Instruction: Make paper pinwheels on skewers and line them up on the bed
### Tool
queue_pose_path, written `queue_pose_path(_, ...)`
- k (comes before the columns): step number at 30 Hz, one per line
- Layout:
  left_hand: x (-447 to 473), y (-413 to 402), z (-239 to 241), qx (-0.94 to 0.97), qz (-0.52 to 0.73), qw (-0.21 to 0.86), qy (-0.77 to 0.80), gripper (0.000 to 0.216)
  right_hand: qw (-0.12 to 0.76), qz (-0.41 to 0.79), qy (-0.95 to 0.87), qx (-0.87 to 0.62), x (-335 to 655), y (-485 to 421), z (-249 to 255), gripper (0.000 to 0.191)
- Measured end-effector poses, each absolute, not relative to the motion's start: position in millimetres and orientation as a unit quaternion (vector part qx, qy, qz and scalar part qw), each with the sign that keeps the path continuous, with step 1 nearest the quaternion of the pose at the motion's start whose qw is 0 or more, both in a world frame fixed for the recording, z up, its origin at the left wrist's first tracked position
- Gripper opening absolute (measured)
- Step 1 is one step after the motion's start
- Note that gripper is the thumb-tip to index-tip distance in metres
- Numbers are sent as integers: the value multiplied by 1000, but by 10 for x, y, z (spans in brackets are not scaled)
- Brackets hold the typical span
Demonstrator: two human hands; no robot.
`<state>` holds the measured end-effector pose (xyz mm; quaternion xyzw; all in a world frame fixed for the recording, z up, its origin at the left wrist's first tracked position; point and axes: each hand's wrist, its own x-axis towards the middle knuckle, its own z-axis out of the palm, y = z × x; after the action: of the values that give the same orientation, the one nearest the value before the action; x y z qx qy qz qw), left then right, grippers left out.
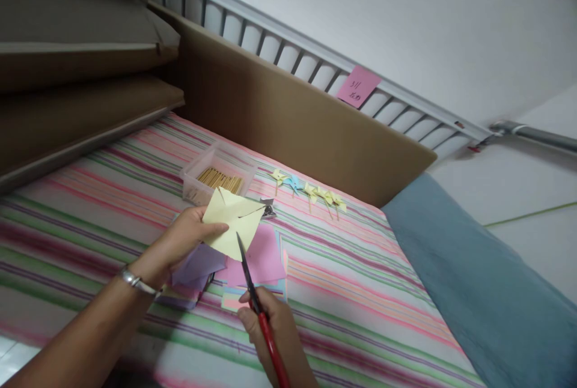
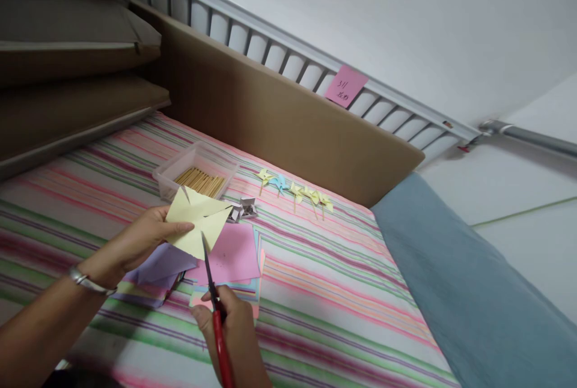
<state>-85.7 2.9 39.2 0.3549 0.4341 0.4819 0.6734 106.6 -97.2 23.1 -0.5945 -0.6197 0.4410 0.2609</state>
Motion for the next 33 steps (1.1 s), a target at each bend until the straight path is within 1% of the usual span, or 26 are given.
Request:
queue_pose_path(10, -852, 39, 385, 360, 477, 673, 436, 35, 248, 429, -620, -608, 1076, -956, 245, 25)
queue_pose_path(17, -873, 40, 362, 367, 469, 662, 456, 37, 251, 424, -619, -611, 1079, -942, 208, 26)
queue_pose_path(27, -855, 50, 369, 370, 458, 658, 469, 39, 237, 420, -627, -612, 1060, -937, 209, 23)
queue_pose_path(33, -901, 76, 361, 365, 469, 642, 485, 37, 196, 377, -665, -614, 1146, -943, 189, 16)
